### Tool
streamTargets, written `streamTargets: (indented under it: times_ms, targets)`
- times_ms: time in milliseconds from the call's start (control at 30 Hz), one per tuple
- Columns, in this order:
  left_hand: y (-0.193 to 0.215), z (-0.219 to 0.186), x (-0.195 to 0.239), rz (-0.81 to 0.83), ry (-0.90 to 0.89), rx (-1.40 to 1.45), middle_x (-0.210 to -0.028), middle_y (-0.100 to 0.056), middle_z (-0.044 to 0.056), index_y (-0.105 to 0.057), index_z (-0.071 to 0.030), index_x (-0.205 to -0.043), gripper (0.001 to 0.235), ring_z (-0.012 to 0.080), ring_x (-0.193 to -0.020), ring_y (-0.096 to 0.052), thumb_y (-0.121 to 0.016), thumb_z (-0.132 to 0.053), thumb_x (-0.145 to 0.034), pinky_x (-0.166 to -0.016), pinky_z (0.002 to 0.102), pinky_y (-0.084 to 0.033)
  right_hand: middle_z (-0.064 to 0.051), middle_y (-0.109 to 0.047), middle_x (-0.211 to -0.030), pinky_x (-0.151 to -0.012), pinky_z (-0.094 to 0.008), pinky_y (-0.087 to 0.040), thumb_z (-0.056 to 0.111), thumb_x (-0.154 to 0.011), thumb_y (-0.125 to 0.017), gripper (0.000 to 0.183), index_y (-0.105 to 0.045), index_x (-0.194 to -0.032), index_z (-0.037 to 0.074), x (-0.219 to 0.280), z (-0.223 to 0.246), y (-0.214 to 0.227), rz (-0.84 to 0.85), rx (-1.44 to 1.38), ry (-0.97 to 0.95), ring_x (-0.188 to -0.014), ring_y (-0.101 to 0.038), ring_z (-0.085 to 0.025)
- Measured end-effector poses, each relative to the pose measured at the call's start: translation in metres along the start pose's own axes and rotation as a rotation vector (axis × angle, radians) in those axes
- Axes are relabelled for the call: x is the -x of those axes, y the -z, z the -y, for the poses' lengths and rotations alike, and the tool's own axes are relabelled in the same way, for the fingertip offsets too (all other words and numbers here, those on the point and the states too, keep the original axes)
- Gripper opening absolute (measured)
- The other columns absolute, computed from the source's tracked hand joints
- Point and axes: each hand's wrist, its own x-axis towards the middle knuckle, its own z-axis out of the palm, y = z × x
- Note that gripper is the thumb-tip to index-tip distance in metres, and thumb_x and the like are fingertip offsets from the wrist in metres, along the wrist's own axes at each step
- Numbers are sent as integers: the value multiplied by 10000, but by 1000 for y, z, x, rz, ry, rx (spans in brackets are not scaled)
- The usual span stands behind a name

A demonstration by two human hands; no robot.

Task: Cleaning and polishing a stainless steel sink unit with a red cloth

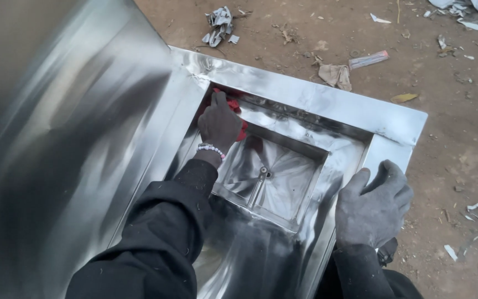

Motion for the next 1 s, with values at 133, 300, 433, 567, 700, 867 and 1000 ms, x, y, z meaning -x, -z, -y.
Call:
streamTargets:
  times_ms: [133, 300, 433, 567, 700, 867, 1000]
  targets:
    - [-16, 15, -7, 23, -59, 94, -1214, -609, 208, -511, -61, -1070, 352, 496, -728, -672, -610, -137, -741, -586, 584, -543, -230, -562, -1286, -876, -617, -450, 320, -1018, -566, 417, -566, -1364, 85, 0, -8, -6, -62, -24, 57, -1148, -561, -446]
    - [62, 32, 9, 180, -82, 592, -922, -735, 108, -704, -107, -1050, 303, 265, -799, -664, -525, -179, -816, -716, 383, -497, -231, -578, -1276, -832, -619, -468, 307, -1003, -576, 431, -590, -1364, 72, 1, -9, -9, -111, -20, 94, -1118, -570, -450]
    - [57, 41, 43, 73, 60, 505, -1149, -713, 179, -634, -46, -1211, 361, 365, -1021, -682, -526, -83, -868, -855, 480, -542, -220, -542, -1318, -875, -608, -467, 347, -1019, -533, 457, -546, -1398, 92, -1, -7, -8, -20, 5, 26, -1184, -537, -420]
    - [61, 23, 45, 71, 122, 597, -1079, -648, 190, -385, -73, -1333, 454, 378, -868, -672, -506, -9, -899, -658, 502, -523, -230, -557, -1301, -842, -628, -468, 338, -1014, -551, 441, -564, -1381, 94, -1, -6, -7, -60, 2, 47, -1156, -559, -444]
    - [29, 18, 18, -126, -33, 590, -1152, -594, 225, -498, -32, -1168, 284, 423, -955, -640, -515, 26, -891, -780, 508, -518, -212, -569, -1283, -837, -606, -484, 314, -1010, -579, 421, -574, -1367, 91, -3, -11, -14, -98, 3, 78, -1142, -569, -432]
    - [-32, 6, -2, -233, -38, 30, -1229, -601, 166, -664, -24, -1034, 262, 399, -965, -630, -581, -114, -803, -787, 531, -505, -217, -575, -1299, -843, -603, -486, 333, -1016, -559, 441, -569, -1380, 84, -2, -8, -9, -87, 1, 69, -1142, -581, -429]
    - [-5, -12, 9, 2, -69, 295, -1105, -642, 112, -747, -152, -890, 249, 367, -940, -628, -511, -143, -812, -796, 538, -491, -223, -570, -1289, -851, -631, -461, 320, -1006, -576, 430, -571, -1368, 89, -4, -9, -10, -90, -21, 71, -1160, -558, -444]
